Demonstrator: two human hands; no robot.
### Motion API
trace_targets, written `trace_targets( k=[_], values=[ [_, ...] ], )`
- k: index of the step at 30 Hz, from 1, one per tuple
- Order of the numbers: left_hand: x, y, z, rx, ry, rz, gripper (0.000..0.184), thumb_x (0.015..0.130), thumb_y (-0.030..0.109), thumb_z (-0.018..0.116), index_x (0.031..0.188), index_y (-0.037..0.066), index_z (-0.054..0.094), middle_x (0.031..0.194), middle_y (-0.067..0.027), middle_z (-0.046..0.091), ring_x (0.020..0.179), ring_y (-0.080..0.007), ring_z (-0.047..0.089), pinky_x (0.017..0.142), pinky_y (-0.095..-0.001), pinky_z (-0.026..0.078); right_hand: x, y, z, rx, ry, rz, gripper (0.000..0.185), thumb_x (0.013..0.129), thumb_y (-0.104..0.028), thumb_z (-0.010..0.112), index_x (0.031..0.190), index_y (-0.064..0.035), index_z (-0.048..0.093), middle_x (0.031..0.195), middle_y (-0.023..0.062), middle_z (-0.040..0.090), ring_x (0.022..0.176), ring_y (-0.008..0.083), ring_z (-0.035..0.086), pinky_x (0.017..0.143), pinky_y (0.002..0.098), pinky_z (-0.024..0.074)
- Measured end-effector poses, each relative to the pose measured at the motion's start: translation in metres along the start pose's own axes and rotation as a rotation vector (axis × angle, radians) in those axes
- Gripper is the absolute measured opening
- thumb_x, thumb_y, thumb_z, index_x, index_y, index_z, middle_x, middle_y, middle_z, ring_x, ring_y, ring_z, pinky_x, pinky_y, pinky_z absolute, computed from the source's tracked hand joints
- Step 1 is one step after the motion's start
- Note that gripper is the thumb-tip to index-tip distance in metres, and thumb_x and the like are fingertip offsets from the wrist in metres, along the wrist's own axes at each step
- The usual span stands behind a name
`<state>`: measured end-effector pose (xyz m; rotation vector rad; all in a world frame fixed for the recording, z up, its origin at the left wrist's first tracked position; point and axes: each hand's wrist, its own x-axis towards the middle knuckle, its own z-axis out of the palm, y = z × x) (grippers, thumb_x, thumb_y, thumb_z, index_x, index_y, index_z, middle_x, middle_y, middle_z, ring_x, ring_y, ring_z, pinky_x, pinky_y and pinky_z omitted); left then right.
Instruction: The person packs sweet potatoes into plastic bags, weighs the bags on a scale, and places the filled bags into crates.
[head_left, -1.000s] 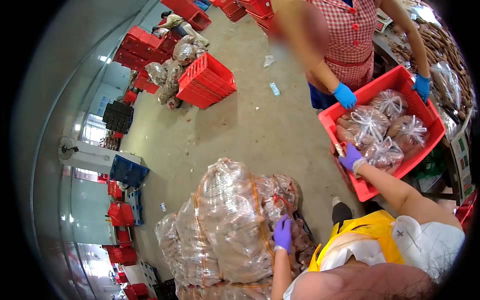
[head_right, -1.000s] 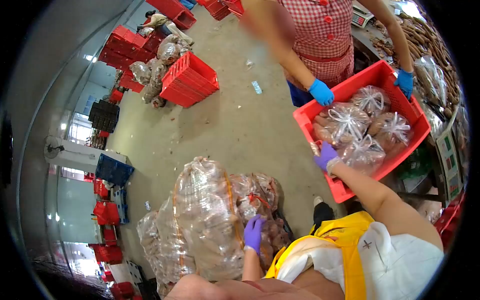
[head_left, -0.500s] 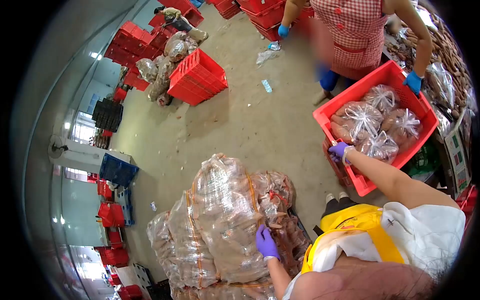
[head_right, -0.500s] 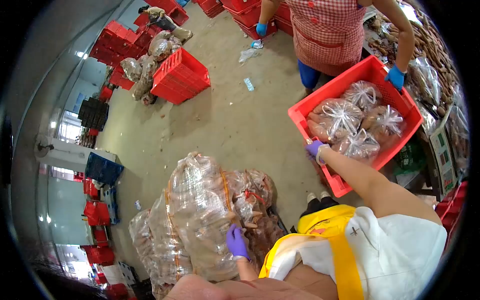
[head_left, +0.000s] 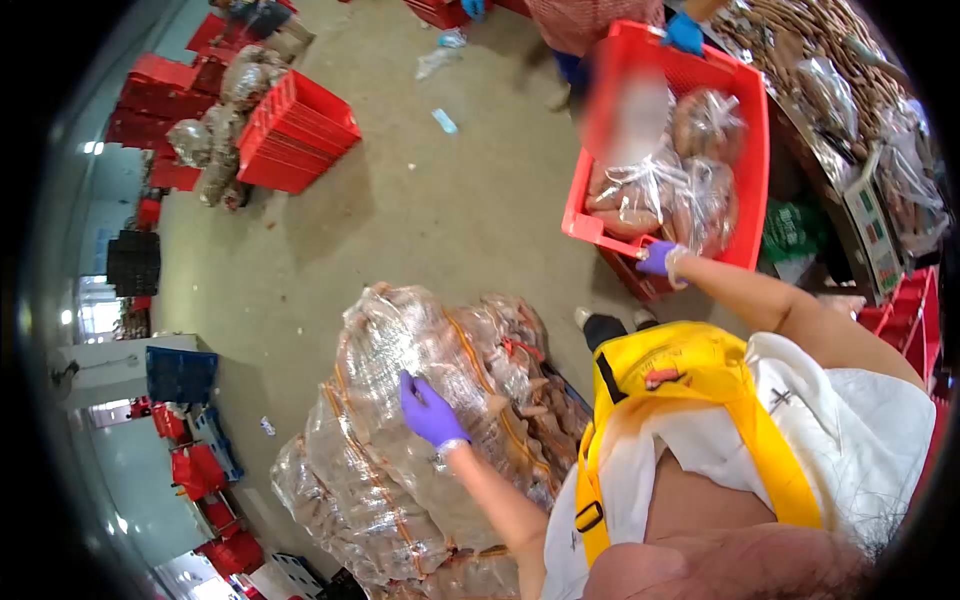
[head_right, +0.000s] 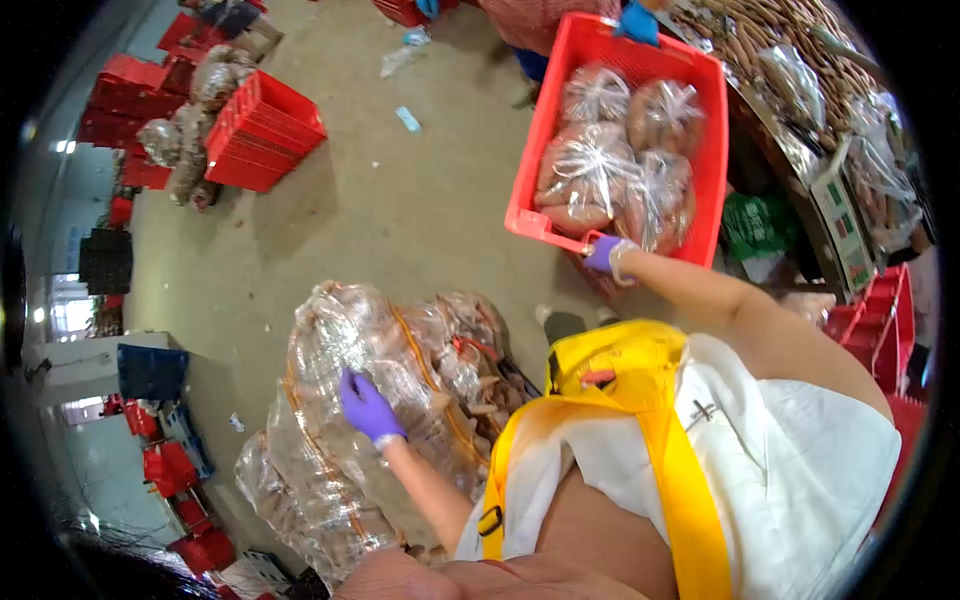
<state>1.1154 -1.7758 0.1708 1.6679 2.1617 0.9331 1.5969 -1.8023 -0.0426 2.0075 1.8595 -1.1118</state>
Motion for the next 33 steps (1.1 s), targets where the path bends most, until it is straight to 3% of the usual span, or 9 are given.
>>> trace_targets(
  k=[3, 11, 12, 15, 17, 19, 27, 31, 33],
  values=[
    [0.036, -0.005, 0.004, 0.011, -0.038, -0.028, 0.036, 0.092, 0.012, 0.05, 0.123, -0.006, 0.052, 0.121, -0.0204, 0.058, 0.106, -0.0275, 0.059, 0.091, -0.0362, 0.046, -0.03, -0.013, -0.032, -0.03, -0.14, 0.186, 0.042, 0.078, -0.047, 0.057, 0.1, -0.0134, 0.066, 0.1, 0.0159, 0.066, 0.092, 0.0323, 0.063, 0.079, 0.0411, 0.05],
    [0.081, -0.017, 0.025, 0.196, 0.024, 0.232, 0.033, 0.089, 0.013, 0.053, 0.118, -0.004, 0.055, 0.117, -0.0212, 0.056, 0.108, -0.0344, 0.054, 0.095, -0.0433, 0.041, -0.026, 0.013, -0.055, -0.473, -0.329, -0.104, 0.038, 0.079, -0.046, 0.055, 0.091, -0.0129, 0.069, 0.09, 0.0153, 0.068, 0.083, 0.0329, 0.065, 0.073, 0.0416, 0.052],
    [0.087, -0.025, 0.031, 0.125, 0.033, 0.211, 0.037, 0.086, 0.017, 0.056, 0.117, -0.004, 0.055, 0.119, -0.0229, 0.055, 0.113, -0.0371, 0.049, 0.099, -0.0457, 0.037, -0.001, 0.069, -0.011, -0.289, -0.131, 0.029, 0.036, 0.082, -0.043, 0.051, 0.092, -0.0121, 0.068, 0.09, 0.0151, 0.067, 0.085, 0.033, 0.065, 0.074, 0.0429, 0.0517],
    [0.108, -0.031, 0.041, 0.247, 0.091, 0.294, 0.044, 0.085, 0.021, 0.058, 0.119, -0.004, 0.052, 0.121, -0.0251, 0.052, 0.115, -0.0396, 0.047, 0.1, -0.0469, 0.035, 0.017, 0.125, 0.0, -0.551, 0.031, -0.461, 0.028, 0.083, -0.035, 0.048, 0.091, -0.015, 0.066, 0.097, 0.009, 0.066, 0.103, 0.0268, 0.059, 0.096, 0.0401, 0.0425],
    [0.116, -0.027, 0.046, 0.3, 0.104, 0.282, 0.049, 0.084, 0.024, 0.059, 0.122, -0.004, 0.049, 0.125, -0.0262, 0.048, 0.118, -0.0409, 0.044, 0.101, -0.0482, 0.033, 0.019, 0.153, -0.006, -0.661, -0.183, -0.539, 0.025, 0.082, -0.031, 0.05, 0.094, -0.0161, 0.067, 0.103, 0.0105, 0.063, 0.105, 0.0275, 0.057, 0.093, 0.0381, 0.0447],
    [0.129, -0.027, 0.056, 0.348, 0.123, 0.27, 0.054, 0.083, 0.027, 0.059, 0.125, -0.003, 0.047, 0.129, -0.0272, 0.045, 0.121, -0.0421, 0.04, 0.103, -0.0495, 0.031, 0.001, 0.103, -0.061, -0.589, -0.326, -0.281, 0.024, 0.082, -0.03, 0.051, 0.096, -0.018, 0.066, 0.103, 0.0097, 0.063, 0.105, 0.0281, 0.057, 0.093, 0.0382, 0.0454],
    [0.136, -0.006, 0.082, 0.568, 0.154, 0.086, 0.078, 0.079, 0.042, 0.063, 0.138, 0.0, 0.034, 0.139, -0.0299, 0.032, 0.129, -0.0434, 0.03, 0.107, -0.051, 0.023, 0.014, 0.083, -0.167, -0.472, -0.392, -0.338, 0.037, 0.08, -0.038, 0.055, 0.107, -0.016, 0.067, 0.113, 0.0112, 0.063, 0.105, 0.0264, 0.06, 0.089, 0.0366, 0.0484],
    [0.138, -0.007, 0.085, 0.539, 0.167, 0.071, 0.083, 0.076, 0.046, 0.065, 0.139, 0.001, 0.034, 0.139, -0.0296, 0.031, 0.13, -0.0433, 0.029, 0.107, -0.0518, 0.023, 0.083, 0.137, -0.146, -0.672, -0.522, -0.649, 0.035, 0.08, -0.035, 0.054, 0.105, -0.0147, 0.067, 0.109, 0.012, 0.065, 0.103, 0.0267, 0.061, 0.091, 0.0377, 0.0465],
    [0.139, -0.008, 0.084, 0.537, 0.139, 0.034, 0.083, 0.075, 0.047, 0.065, 0.139, 0.003, 0.034, 0.139, -0.0292, 0.032, 0.13, -0.0427, 0.03, 0.106, -0.0515, 0.023, 0.084, 0.09, -0.18, -0.5, -0.557, -0.216, 0.035, 0.081, -0.036, 0.053, 0.107, -0.0154, 0.066, 0.107, 0.0107, 0.065, 0.105, 0.025, 0.06, 0.091, 0.0376, 0.046]
  ],
)
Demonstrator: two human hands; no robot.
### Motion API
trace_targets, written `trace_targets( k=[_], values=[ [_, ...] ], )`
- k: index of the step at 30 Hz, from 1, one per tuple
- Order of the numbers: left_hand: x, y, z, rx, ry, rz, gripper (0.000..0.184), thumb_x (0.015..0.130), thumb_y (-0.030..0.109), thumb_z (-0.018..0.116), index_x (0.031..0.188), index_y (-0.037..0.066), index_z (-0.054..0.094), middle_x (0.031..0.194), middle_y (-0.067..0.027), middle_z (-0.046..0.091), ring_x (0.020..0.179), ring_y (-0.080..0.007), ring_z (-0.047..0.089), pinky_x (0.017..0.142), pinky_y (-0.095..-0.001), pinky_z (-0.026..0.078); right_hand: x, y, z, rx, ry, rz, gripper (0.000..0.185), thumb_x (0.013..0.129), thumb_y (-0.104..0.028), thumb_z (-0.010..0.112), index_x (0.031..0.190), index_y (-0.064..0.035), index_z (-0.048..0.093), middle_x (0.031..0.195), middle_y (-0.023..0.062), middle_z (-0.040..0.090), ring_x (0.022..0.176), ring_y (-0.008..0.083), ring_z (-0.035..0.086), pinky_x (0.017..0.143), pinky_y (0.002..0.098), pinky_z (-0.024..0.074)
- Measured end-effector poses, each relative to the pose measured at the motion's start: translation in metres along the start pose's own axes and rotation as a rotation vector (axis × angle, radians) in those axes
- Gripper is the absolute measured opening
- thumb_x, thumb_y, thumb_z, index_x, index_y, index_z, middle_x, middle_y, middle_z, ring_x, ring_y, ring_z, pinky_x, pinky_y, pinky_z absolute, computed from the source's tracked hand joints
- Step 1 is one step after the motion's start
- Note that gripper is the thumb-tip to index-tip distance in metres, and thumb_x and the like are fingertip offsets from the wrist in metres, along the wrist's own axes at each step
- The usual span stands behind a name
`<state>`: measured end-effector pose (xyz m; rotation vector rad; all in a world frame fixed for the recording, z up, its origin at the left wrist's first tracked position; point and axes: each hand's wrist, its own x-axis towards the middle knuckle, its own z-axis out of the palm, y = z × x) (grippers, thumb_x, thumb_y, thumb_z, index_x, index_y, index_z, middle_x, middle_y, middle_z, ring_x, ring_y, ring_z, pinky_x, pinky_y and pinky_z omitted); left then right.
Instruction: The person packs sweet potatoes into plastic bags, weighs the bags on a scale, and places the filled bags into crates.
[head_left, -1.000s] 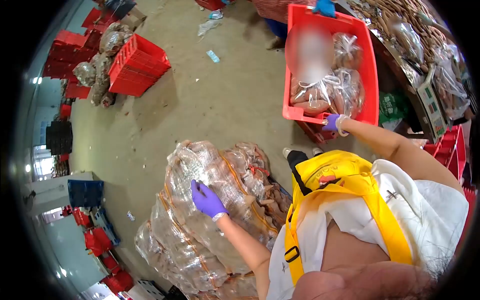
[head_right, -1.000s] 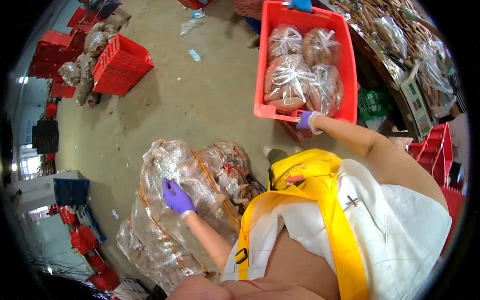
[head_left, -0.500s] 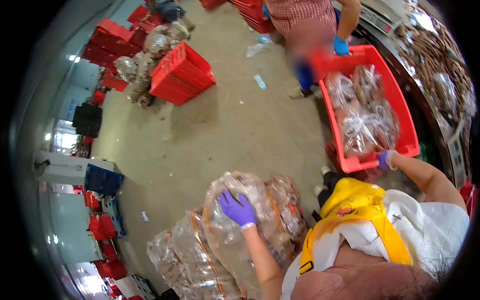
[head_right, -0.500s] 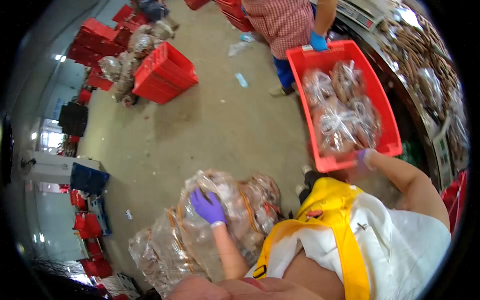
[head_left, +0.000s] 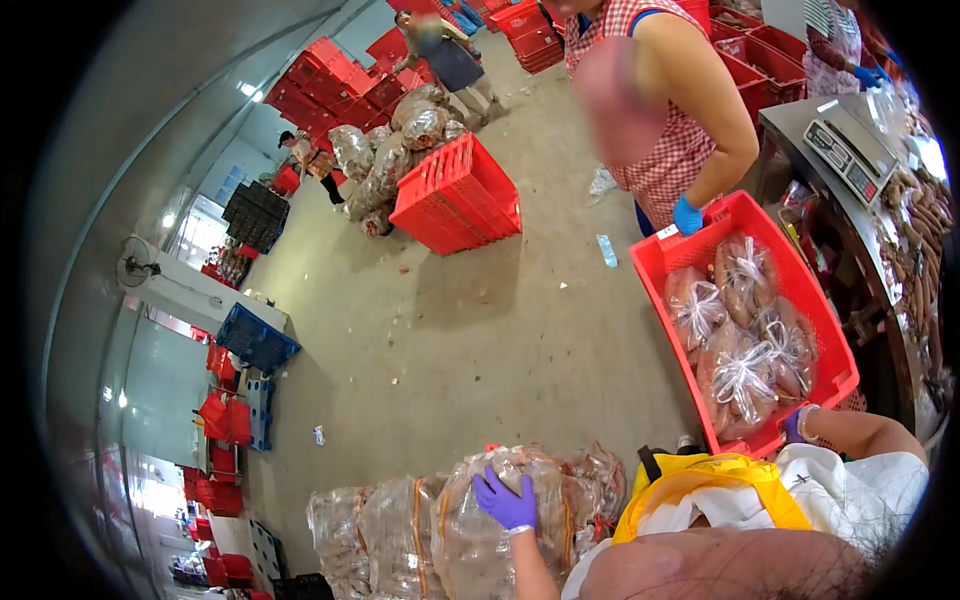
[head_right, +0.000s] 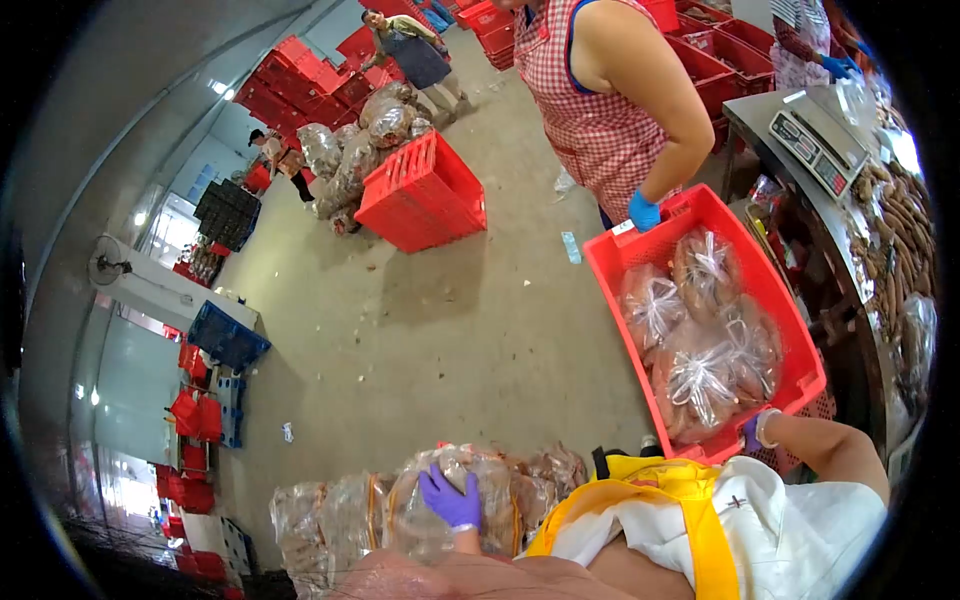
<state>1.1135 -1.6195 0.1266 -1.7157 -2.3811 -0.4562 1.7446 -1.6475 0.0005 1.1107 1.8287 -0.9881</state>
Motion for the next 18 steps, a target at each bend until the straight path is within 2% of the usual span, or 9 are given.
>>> trace_targets(
  k=[2, 4, 5, 6, 8, 10, 14, 17, 18],
  values=[
    [0.01, -0.001, 0.002, -0.011, -0.009, 0.016, 0.08, 0.076, 0.046, 0.064, 0.138, 0.004, 0.035, 0.138, -0.0279, 0.033, 0.13, -0.0422, 0.028, 0.106, -0.0521, 0.023, 0.024, 0.011, -0.022, -0.042, -0.023, -0.096, 0.037, 0.08, -0.04, 0.056, 0.106, -0.0156, 0.066, 0.104, 0.0101, 0.066, 0.104, 0.0252, 0.06, 0.09, 0.0372, 0.0465],
    [0.022, 0.006, -0.005, 0.12, -0.047, -0.071, 0.078, 0.078, 0.046, 0.063, 0.138, 0.005, 0.035, 0.142, -0.0256, 0.03, 0.132, -0.0433, 0.025, 0.105, -0.0569, 0.019, 0.031, 0.003, -0.055, 0.002, 0.126, -0.107, 0.037, 0.079, -0.041, 0.056, 0.103, -0.0147, 0.066, 0.104, 0.01, 0.067, 0.101, 0.025, 0.061, 0.089, 0.0373, 0.0467],
    [0.034, 0.02, -0.013, 0.169, 0.006, -0.102, 0.072, 0.08, 0.041, 0.061, 0.137, 0.005, 0.037, 0.139, -0.0254, 0.033, 0.131, -0.0421, 0.026, 0.106, -0.0536, 0.021, 0.061, 0.007, -0.063, 0.023, 0.124, -0.211, 0.038, 0.075, -0.038, 0.061, 0.103, -0.0137, 0.067, 0.1, 0.0119, 0.068, 0.095, 0.0278, 0.063, 0.082, 0.0398, 0.0486],
    [0.044, 0.021, -0.012, 0.17, 0.011, -0.098, 0.072, 0.08, 0.041, 0.061, 0.137, 0.005, 0.037, 0.139, -0.0254, 0.033, 0.131, -0.0421, 0.026, 0.106, -0.0536, 0.021, 0.076, 0.018, -0.064, 0.182, 0.104, -0.097, 0.037, 0.079, -0.039, 0.058, 0.106, -0.014, 0.066, 0.101, 0.0114, 0.067, 0.098, 0.0275, 0.062, 0.085, 0.0393, 0.0479],
    [0.072, 0.024, -0.011, 0.186, 0.099, -0.091, 0.07, 0.083, 0.041, 0.059, 0.138, 0.006, 0.036, 0.14, -0.0251, 0.033, 0.131, -0.0424, 0.025, 0.106, -0.0537, 0.019, 0.104, 0.006, -0.108, -0.195, 0.003, -0.293, 0.042, 0.082, -0.046, 0.054, 0.109, -0.0149, 0.064, 0.109, 0.0102, 0.065, 0.102, 0.027, 0.061, 0.087, 0.0392, 0.0471],
    [0.1, 0.034, -0.015, 0.144, 0.113, -0.123, 0.069, 0.083, 0.041, 0.058, 0.139, 0.006, 0.035, 0.141, -0.0244, 0.032, 0.131, -0.0421, 0.025, 0.107, -0.0537, 0.019, 0.1, -0.007, -0.153, -0.087, 0.04, -0.201, 0.039, 0.084, -0.044, 0.052, 0.11, -0.0167, 0.064, 0.11, 0.0101, 0.065, 0.103, 0.0282, 0.06, 0.087, 0.0394, 0.0473],
    [0.154, 0.032, 0.004, 0.159, 0.13, -0.125, 0.071, 0.079, 0.034, 0.062, 0.139, 0.006, 0.035, 0.141, -0.0246, 0.031, 0.132, -0.0412, 0.025, 0.107, -0.0538, 0.019, 0.181, 0.002, -0.204, -0.019, 0.123, -0.232, 0.034, 0.084, -0.04, 0.052, 0.106, -0.0178, 0.065, 0.108, 0.0096, 0.065, 0.103, 0.0272, 0.06, 0.086, 0.0387, 0.0473],
    [0.208, 0.029, 0.045, 0.196, 0.073, -0.205, 0.073, 0.08, 0.036, 0.06, 0.14, 0.006, 0.033, 0.14, -0.0248, 0.033, 0.13, -0.0413, 0.028, 0.107, -0.0527, 0.02, 0.235, 0.005, -0.268, 0.04, 0.191, -0.233, 0.03, 0.084, -0.037, 0.052, 0.103, -0.0186, 0.066, 0.107, 0.0091, 0.066, 0.102, 0.0265, 0.06, 0.086, 0.0381, 0.0473],
    [0.218, 0.017, 0.067, 0.196, -0.072, -0.296, 0.075, 0.08, 0.039, 0.059, 0.141, 0.007, 0.032, 0.14, -0.0248, 0.034, 0.13, -0.0417, 0.029, 0.107, -0.0527, 0.022, 0.252, 0.004, -0.295, 0.049, 0.211, -0.227, 0.029, 0.084, -0.037, 0.052, 0.102, -0.0189, 0.066, 0.107, 0.009, 0.066, 0.102, 0.0263, 0.061, 0.086, 0.0379, 0.0473]
  ],
)
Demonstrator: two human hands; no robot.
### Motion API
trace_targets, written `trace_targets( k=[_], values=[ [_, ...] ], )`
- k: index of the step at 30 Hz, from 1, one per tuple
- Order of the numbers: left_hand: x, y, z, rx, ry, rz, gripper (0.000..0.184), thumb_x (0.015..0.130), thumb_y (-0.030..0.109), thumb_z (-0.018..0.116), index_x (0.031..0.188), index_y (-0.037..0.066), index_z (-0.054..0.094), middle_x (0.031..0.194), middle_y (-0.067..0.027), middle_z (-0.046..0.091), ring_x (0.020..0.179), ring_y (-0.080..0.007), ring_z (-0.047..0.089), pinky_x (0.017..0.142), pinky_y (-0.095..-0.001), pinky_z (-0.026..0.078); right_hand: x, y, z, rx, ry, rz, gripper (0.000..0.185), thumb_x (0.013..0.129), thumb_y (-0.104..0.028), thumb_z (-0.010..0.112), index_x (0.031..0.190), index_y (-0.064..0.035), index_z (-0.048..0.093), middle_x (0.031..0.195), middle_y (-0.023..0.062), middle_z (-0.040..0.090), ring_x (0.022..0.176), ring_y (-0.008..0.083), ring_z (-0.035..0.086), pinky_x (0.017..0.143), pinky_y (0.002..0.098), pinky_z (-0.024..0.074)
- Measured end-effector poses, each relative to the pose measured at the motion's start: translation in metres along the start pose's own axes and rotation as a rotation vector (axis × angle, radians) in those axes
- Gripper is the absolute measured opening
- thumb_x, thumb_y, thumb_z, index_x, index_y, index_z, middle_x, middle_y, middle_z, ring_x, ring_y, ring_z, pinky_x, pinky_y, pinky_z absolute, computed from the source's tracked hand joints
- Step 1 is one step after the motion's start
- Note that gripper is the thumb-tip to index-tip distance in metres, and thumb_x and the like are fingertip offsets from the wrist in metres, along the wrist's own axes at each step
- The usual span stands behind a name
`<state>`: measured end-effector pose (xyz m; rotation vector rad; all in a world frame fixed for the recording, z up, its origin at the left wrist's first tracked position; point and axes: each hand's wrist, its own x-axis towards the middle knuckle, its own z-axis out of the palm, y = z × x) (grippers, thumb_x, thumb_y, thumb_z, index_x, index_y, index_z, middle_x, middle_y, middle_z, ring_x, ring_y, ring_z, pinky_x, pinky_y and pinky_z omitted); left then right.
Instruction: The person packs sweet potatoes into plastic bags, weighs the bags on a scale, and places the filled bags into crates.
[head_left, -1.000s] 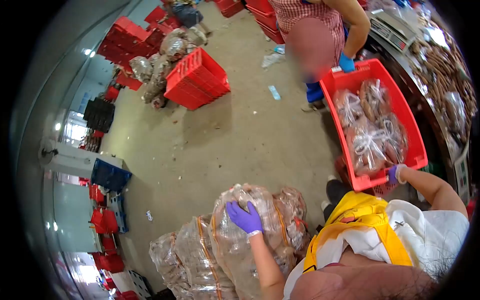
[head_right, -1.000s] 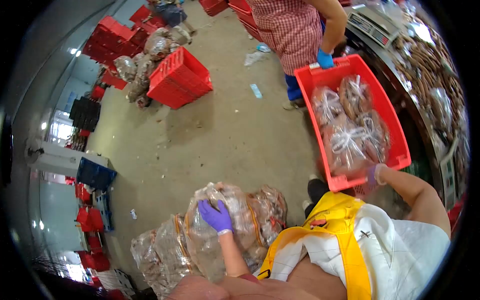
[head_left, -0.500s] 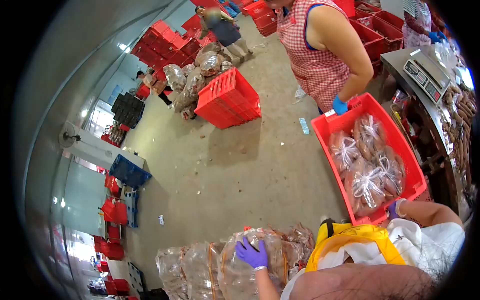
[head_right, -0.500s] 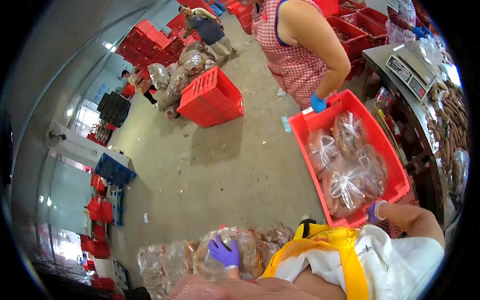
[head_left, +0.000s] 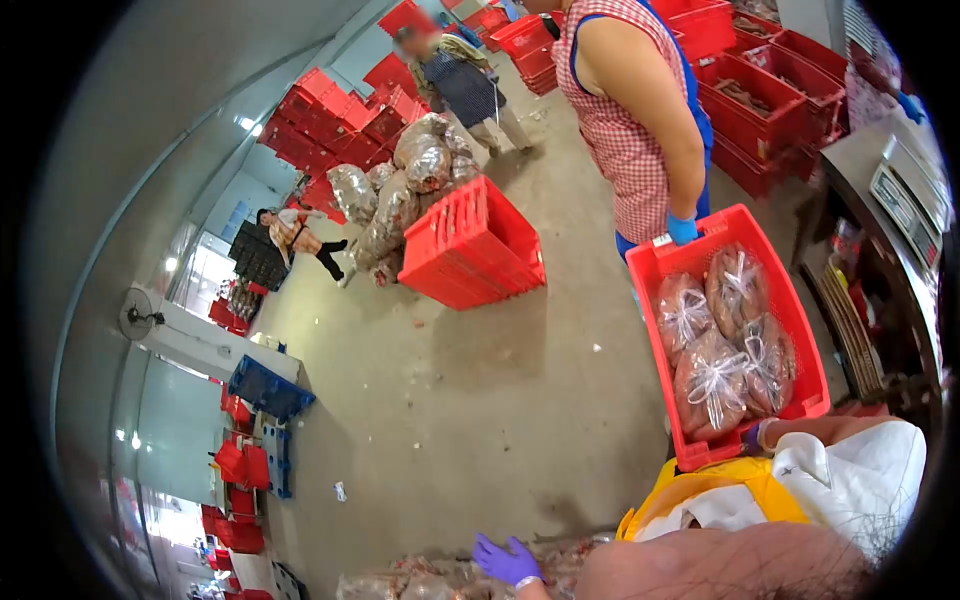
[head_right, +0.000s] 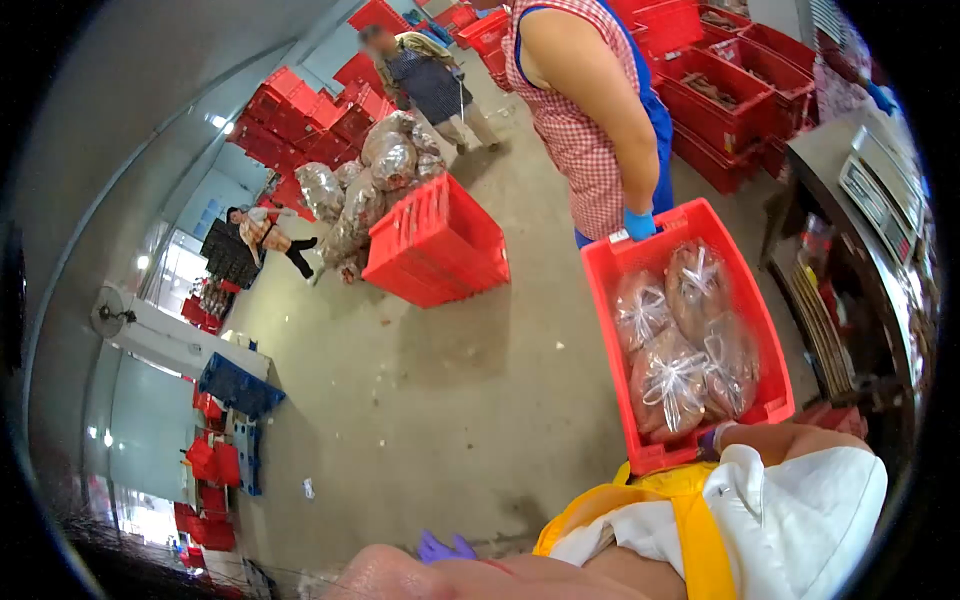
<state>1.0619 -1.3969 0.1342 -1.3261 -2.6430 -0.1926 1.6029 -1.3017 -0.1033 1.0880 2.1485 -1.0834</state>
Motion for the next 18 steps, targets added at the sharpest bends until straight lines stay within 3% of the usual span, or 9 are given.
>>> trace_targets(
  k=[2, 4, 5, 7, 9, 11, 12, 14, 18],
  values=[
    [0.04, 0.023, 0.019, 0.025, -0.148, -0.095, 0.076, 0.08, 0.041, 0.059, 0.142, 0.007, 0.031, 0.14, -0.0247, 0.034, 0.13, -0.0421, 0.03, 0.107, -0.0526, 0.023, 0.046, 0.018, -0.044, -0.011, 0.023, 0.017, 0.03, 0.084, -0.038, 0.052, 0.104, -0.019, 0.066, 0.107, 0.0093, 0.066, 0.102, 0.0266, 0.061, 0.086, 0.0385, 0.0475],
    [0.082, 0.063, 0.032, 0.137, -0.73, -0.105, 0.079, 0.08, 0.046, 0.057, 0.143, 0.008, 0.029, 0.141, -0.0236, 0.035, 0.13, -0.0416, 0.032, 0.107, -0.0485, 0.026, 0.09, 0.053, -0.092, -0.029, 0.052, 0.069, 0.033, 0.084, -0.04, 0.052, 0.106, -0.0192, 0.066, 0.107, 0.0098, 0.066, 0.101, 0.0271, 0.061, 0.086, 0.0398, 0.0478],
    [0.096, 0.073, 0.047, 0.151, -0.751, -0.115, 0.079, 0.08, 0.046, 0.057, 0.143, 0.008, 0.029, 0.141, -0.0236, 0.035, 0.13, -0.0416, 0.032, 0.107, -0.0485, 0.026, 0.112, 0.073, -0.084, -0.017, 0.044, 0.095, 0.035, 0.083, -0.041, 0.052, 0.107, -0.0193, 0.066, 0.107, 0.0101, 0.066, 0.101, 0.0274, 0.062, 0.086, 0.0404, 0.048],
    [0.13, 0.085, 0.097, 0.257, -0.931, 0.137, 0.08, 0.081, 0.048, 0.056, 0.144, 0.008, 0.028, 0.142, -0.0235, 0.036, 0.131, -0.0393, 0.034, 0.107, -0.0444, 0.029, 0.14, 0.093, -0.061, 0.039, 0.024, 0.158, 0.038, 0.083, -0.043, 0.052, 0.109, -0.0194, 0.066, 0.108, 0.0107, 0.066, 0.1, 0.0279, 0.062, 0.085, 0.0417, 0.0483],
    [0.172, 0.106, 0.125, 0.222, -0.934, 0.224, 0.078, 0.081, 0.049, 0.055, 0.143, 0.008, 0.03, 0.139, -0.0236, 0.039, 0.129, -0.038, 0.037, 0.106, -0.0427, 0.031, 0.218, 0.142, -0.053, -0.039, 0.006, 0.024, 0.033, 0.078, -0.039, 0.056, 0.102, -0.0193, 0.069, 0.104, 0.0087, 0.068, 0.093, 0.0283, 0.065, 0.077, 0.0441, 0.0513],
    [0.209, 0.139, 0.139, 0.173, -0.937, 0.299, 0.076, 0.082, 0.049, 0.055, 0.141, 0.007, 0.033, 0.137, -0.0237, 0.042, 0.127, -0.0367, 0.04, 0.105, -0.0411, 0.033, 0.217, 0.147, -0.118, 0.037, 0.011, 0.129, 0.032, 0.075, -0.037, 0.059, 0.1, -0.0194, 0.071, 0.105, 0.0098, 0.067, 0.094, 0.0272, 0.064, 0.078, 0.042, 0.0509],
    [0.229, 0.159, 0.142, 0.106, -0.898, 0.282, 0.074, 0.082, 0.048, 0.055, 0.14, 0.007, 0.035, 0.135, -0.0242, 0.044, 0.125, -0.0365, 0.043, 0.104, -0.0412, 0.035, 0.187, 0.126, -0.196, -0.124, -0.249, 0.13, 0.033, 0.074, -0.036, 0.061, 0.1, -0.0193, 0.07, 0.104, 0.0095, 0.067, 0.097, 0.0266, 0.063, 0.08, 0.0426, 0.0501],
    [0.25, 0.182, 0.141, 0.042, -0.857, 0.262, 0.072, 0.082, 0.047, 0.055, 0.139, 0.006, 0.038, 0.132, -0.0247, 0.047, 0.122, -0.0364, 0.046, 0.102, -0.0413, 0.037, 0.202, 0.134, -0.232, -0.053, -0.17, 0.15, 0.033, 0.075, -0.037, 0.061, 0.102, -0.0196, 0.07, 0.106, 0.0087, 0.067, 0.099, 0.0263, 0.063, 0.081, 0.0423, 0.0496],
    [0.263, 0.225, 0.137, -0.024, -0.87, -0.021, 0.068, 0.082, 0.042, 0.057, 0.137, 0.006, 0.04, 0.131, -0.0228, 0.049, 0.12, -0.0349, 0.049, 0.101, -0.0402, 0.038, 0.246, 0.185, -0.294, -0.039, -0.127, 0.113, 0.034, 0.077, -0.038, 0.059, 0.105, -0.0203, 0.069, 0.109, 0.0072, 0.065, 0.101, 0.0257, 0.061, 0.084, 0.0418, 0.0486]
  ],
)
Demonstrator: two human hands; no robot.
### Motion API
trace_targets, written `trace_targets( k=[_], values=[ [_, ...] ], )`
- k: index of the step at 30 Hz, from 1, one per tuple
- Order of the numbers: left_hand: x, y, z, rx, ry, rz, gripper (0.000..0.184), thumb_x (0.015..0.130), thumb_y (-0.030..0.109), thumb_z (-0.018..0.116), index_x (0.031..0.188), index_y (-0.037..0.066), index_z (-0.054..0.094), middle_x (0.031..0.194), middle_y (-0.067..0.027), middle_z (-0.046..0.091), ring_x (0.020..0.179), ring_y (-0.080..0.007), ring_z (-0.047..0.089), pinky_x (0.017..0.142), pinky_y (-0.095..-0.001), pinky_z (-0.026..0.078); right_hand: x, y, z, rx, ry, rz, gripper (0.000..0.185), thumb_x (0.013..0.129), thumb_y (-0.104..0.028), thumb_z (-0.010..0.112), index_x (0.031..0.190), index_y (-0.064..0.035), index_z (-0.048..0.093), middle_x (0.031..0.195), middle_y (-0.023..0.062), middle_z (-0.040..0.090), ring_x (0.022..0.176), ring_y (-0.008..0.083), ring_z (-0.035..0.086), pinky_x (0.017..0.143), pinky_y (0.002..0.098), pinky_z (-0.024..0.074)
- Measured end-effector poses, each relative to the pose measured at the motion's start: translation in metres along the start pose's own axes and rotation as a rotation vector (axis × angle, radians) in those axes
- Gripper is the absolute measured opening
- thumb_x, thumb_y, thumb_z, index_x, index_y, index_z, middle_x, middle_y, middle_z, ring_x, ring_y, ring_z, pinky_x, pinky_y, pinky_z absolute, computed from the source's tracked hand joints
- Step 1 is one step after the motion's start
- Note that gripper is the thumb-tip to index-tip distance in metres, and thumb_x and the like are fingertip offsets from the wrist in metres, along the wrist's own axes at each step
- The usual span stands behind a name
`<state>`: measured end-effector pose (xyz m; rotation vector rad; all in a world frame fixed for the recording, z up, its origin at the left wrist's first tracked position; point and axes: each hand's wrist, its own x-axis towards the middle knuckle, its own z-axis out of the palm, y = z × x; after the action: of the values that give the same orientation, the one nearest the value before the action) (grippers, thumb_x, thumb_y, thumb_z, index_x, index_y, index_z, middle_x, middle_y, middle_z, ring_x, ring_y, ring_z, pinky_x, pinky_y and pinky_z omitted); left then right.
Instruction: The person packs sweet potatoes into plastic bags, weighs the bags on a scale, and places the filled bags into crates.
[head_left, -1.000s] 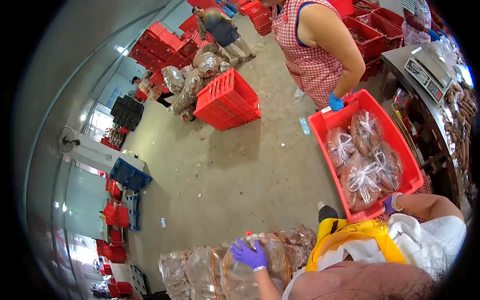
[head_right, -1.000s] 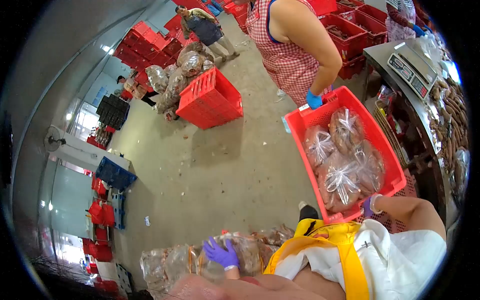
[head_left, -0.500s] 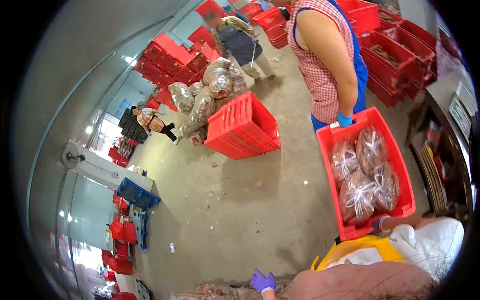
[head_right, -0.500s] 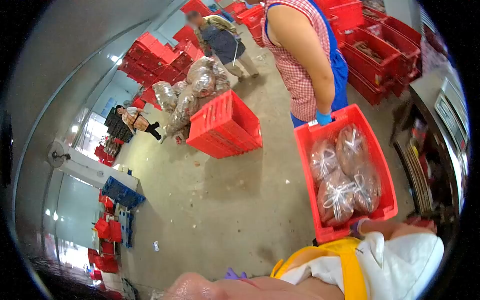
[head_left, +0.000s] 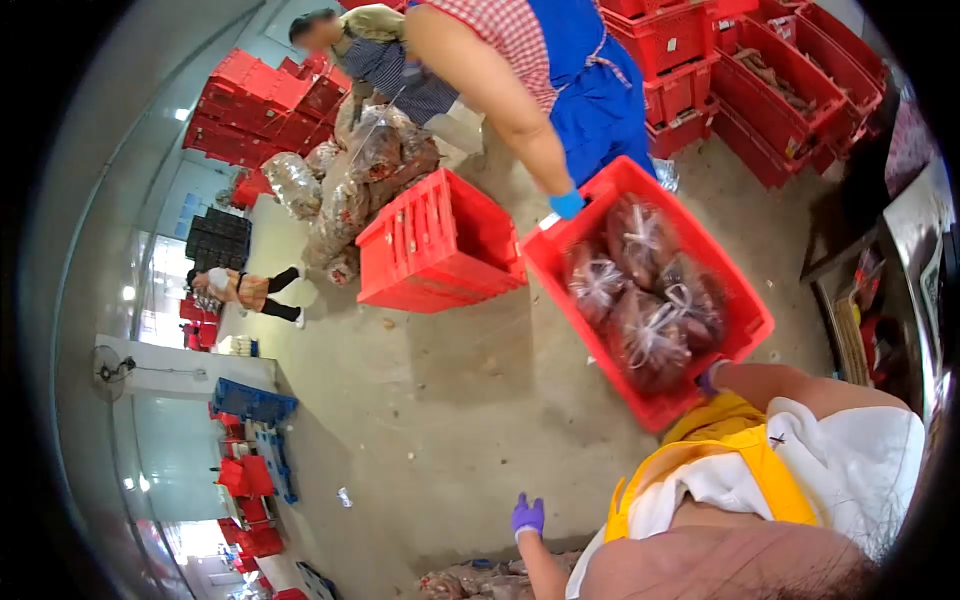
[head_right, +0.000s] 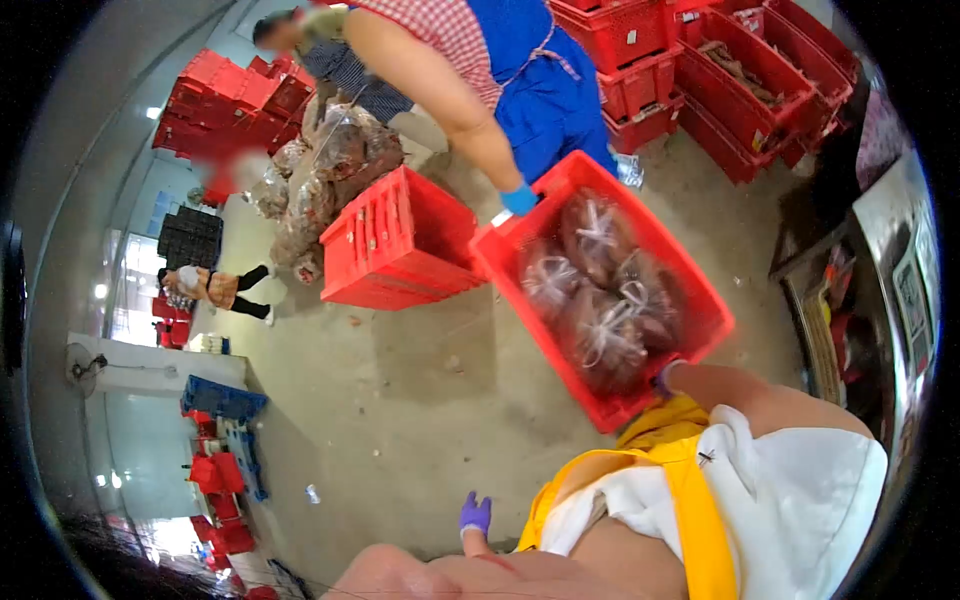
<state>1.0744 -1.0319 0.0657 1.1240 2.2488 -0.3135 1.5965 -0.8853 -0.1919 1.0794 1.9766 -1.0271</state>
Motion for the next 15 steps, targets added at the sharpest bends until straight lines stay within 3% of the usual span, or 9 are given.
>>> trace_targets(
  k=[1, 8, 15],
  values=[
    [0.004, 0.014, 0.006, -0.077, -0.019, -0.126, 0.068, 0.082, 0.041, 0.057, 0.137, 0.006, 0.04, 0.132, -0.0217, 0.049, 0.121, -0.0339, 0.048, 0.102, -0.0402, 0.038, 0.002, 0.008, -0.027, 0.0, 0.01, -0.005, 0.034, 0.077, -0.038, 0.059, 0.105, -0.0205, 0.068, 0.11, 0.0068, 0.065, 0.102, 0.0256, 0.061, 0.084, 0.0417, 0.0484],
    [0.006, 0.105, 0.025, -0.132, -0.29, -0.141, 0.063, 0.083, 0.039, 0.056, 0.134, 0.005, 0.043, 0.129, -0.0205, 0.051, 0.12, -0.0329, 0.05, 0.101, -0.0395, 0.039, 0.051, 0.073, -0.201, 0.009, 0.003, -0.028, 0.036, 0.081, -0.04, 0.057, 0.11, -0.0217, 0.066, 0.116, 0.004, 0.062, 0.107, 0.0245, 0.058, 0.089, 0.0408, 0.0466],
    [0.133, 0.208, -0.037, -0.238, -0.251, -0.083, 0.058, 0.084, 0.037, 0.054, 0.131, 0.004, 0.046, 0.127, -0.019, 0.054, 0.118, -0.0318, 0.051, 0.1, -0.0386, 0.039, 0.141, 0.129, -0.348, -0.04, 0.036, -0.012, 0.037, 0.084, -0.041, 0.054, 0.115, -0.0229, 0.064, 0.122, 0.0013, 0.06, 0.112, 0.0234, 0.056, 0.093, 0.04, 0.0449]
  ],
)
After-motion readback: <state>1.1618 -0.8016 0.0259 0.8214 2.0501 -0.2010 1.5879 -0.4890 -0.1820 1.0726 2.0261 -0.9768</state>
